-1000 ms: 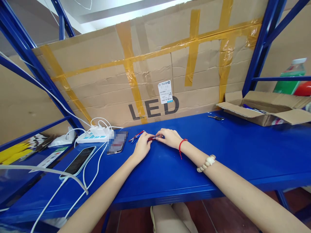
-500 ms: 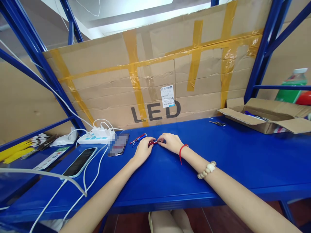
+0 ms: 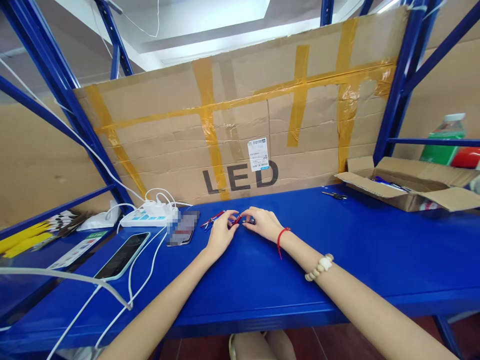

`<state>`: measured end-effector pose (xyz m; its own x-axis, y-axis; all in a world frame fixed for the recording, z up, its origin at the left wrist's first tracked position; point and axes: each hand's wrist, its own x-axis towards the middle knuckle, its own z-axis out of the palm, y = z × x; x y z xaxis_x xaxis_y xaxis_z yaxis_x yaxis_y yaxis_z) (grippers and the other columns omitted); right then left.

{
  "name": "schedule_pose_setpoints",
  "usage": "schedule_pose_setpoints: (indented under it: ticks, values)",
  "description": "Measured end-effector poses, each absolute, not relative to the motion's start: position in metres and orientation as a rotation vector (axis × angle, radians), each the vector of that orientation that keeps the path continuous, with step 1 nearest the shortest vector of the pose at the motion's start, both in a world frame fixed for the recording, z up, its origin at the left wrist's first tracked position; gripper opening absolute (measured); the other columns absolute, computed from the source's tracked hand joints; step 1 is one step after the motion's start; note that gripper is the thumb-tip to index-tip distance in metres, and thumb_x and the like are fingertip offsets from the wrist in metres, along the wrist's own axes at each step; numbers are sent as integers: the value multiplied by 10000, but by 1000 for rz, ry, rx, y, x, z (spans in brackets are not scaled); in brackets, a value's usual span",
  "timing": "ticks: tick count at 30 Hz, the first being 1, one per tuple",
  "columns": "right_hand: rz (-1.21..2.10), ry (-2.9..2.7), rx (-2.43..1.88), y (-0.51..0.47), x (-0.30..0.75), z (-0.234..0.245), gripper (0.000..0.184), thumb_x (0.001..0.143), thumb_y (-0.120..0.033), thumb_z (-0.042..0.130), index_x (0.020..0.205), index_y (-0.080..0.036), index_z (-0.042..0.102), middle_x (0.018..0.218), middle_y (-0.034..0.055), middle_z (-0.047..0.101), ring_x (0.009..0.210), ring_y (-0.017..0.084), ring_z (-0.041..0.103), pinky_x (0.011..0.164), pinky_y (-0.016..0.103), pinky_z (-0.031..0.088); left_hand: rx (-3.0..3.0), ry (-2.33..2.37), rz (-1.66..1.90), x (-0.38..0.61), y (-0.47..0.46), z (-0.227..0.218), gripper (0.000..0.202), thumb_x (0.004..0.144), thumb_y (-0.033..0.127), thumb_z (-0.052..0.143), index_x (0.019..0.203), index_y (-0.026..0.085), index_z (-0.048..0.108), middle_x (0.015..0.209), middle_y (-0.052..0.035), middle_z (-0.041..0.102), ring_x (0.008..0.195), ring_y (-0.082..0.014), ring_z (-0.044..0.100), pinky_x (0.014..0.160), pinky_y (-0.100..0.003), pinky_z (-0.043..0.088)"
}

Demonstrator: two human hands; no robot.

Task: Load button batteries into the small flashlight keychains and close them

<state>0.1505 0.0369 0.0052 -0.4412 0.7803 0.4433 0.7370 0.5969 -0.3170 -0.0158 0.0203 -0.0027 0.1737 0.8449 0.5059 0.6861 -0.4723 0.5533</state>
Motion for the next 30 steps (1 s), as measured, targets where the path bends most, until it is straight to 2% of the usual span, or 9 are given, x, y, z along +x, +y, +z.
schedule_pose_setpoints:
  ticks: [5, 11, 17, 23, 30]
  values:
    - [127, -2241, -1086, 33, 149, 7, 228, 797, -270, 502, 1003, -251, 598, 866, -12, 627, 589, 86, 550, 551, 207, 380, 2170, 1412, 1248, -16, 23, -4, 382, 683, 46, 603, 1017, 218, 534, 838, 6, 610, 670, -112, 542, 704, -262, 455]
    - [235, -2143, -1025, 32, 145, 8, 250, 836, -410, 459, 897, -220, 609, 823, 3, 633, 567, 94, 533, 532, 216, 387, 2122, 1261, 1284, -12, 20, -1, 322, 701, 83, 600, 983, 225, 536, 820, 16, 604, 631, -95, 538, 670, -245, 460]
    - [243, -1882, -1077, 33, 144, 9, 265, 855, -448, 419, 895, -222, 551, 837, -6, 638, 524, 91, 528, 550, 231, 414, 2174, 1458, 1287, -18, 20, 6, 361, 688, 150, 649, 1025, 216, 537, 837, -3, 599, 699, -123, 555, 711, -275, 450]
    - [266, -1637, -1134, 37, 151, 11, 255, 851, -456, 411, 901, -231, 521, 870, 1, 642, 461, 90, 539, 524, 243, 433, 2383, 1872, 904, -27, 19, 10, 215, 742, 227, 623, 956, 213, 614, 1010, -57, 595, 987, -228, 513, 853, -365, 370]
    - [408, -1627, -1099, 46, 153, 2, 270, 852, -446, 396, 944, -239, 542, 776, 1, 633, 540, 126, 600, 487, 243, 467, 2393, 2032, 655, -27, 16, 10, 247, 800, 256, 540, 1025, 182, 610, 1056, -89, 579, 1030, -247, 480, 884, -364, 346]
